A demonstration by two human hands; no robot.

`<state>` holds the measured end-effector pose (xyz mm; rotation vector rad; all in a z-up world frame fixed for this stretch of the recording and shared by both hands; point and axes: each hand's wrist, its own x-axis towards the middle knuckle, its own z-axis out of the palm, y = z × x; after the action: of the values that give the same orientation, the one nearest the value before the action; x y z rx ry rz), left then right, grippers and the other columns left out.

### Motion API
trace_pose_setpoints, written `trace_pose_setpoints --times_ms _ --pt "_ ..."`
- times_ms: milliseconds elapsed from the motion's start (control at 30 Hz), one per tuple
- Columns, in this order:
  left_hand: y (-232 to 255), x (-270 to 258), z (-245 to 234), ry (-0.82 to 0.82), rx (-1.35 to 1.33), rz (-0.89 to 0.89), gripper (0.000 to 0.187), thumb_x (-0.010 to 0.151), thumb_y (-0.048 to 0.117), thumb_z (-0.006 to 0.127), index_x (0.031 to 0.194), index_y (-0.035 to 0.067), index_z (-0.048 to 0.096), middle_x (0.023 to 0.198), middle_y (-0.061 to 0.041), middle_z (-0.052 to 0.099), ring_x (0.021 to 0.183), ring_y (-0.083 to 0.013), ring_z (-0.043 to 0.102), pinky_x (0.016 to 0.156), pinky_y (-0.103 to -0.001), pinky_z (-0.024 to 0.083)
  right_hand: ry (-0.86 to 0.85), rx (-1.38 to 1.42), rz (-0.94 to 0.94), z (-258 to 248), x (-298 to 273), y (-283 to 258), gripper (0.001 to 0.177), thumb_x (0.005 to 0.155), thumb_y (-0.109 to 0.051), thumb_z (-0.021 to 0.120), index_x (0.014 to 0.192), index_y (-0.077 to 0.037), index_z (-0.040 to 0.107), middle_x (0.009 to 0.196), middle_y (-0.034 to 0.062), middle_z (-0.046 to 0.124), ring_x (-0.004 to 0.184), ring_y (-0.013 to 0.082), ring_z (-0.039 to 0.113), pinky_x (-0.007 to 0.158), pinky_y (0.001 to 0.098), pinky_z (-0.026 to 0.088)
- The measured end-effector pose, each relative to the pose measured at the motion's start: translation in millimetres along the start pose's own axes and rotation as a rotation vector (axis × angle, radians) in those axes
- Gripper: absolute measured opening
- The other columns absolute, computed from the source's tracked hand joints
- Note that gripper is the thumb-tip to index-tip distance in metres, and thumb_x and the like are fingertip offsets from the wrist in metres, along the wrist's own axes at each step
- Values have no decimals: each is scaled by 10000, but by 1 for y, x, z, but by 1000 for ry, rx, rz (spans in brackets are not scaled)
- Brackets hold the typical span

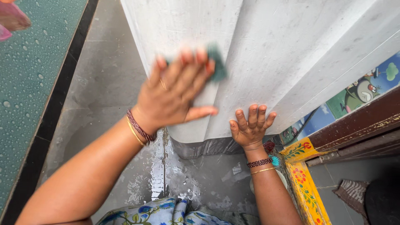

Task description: The person scrubs a white wall with a green sponge, repeatedly dipping it into a bucket of water. The person holds the wall with one hand while scrubbing with the other, focusing on the lower section near the floor.

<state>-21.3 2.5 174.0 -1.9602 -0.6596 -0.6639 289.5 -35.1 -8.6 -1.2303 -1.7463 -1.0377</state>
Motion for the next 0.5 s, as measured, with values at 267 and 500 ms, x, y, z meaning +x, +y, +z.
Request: trace_pose_setpoints --times_ms 267,500 --pt "98 -22 31 -58 167 104 839 1174 693 173 1707 46 170 1743 -148 167 1611 -291 97 1316 -518 -9 42 -25 20 15 -2 2 567 1141 -462 337 1669 -300 212 1745 56 111 1623 270 62 1296 571 -36" --pt "153 -104 34 -389 38 519 840 1003 637 211 1629 83 121 1712 -39 93 1560 -209 19 1249 -425 -5 25 -30 4 13 0 4 571 1155 -475 343 1676 -288 206 1749 62 104 1623 274 53 1295 569 -34"
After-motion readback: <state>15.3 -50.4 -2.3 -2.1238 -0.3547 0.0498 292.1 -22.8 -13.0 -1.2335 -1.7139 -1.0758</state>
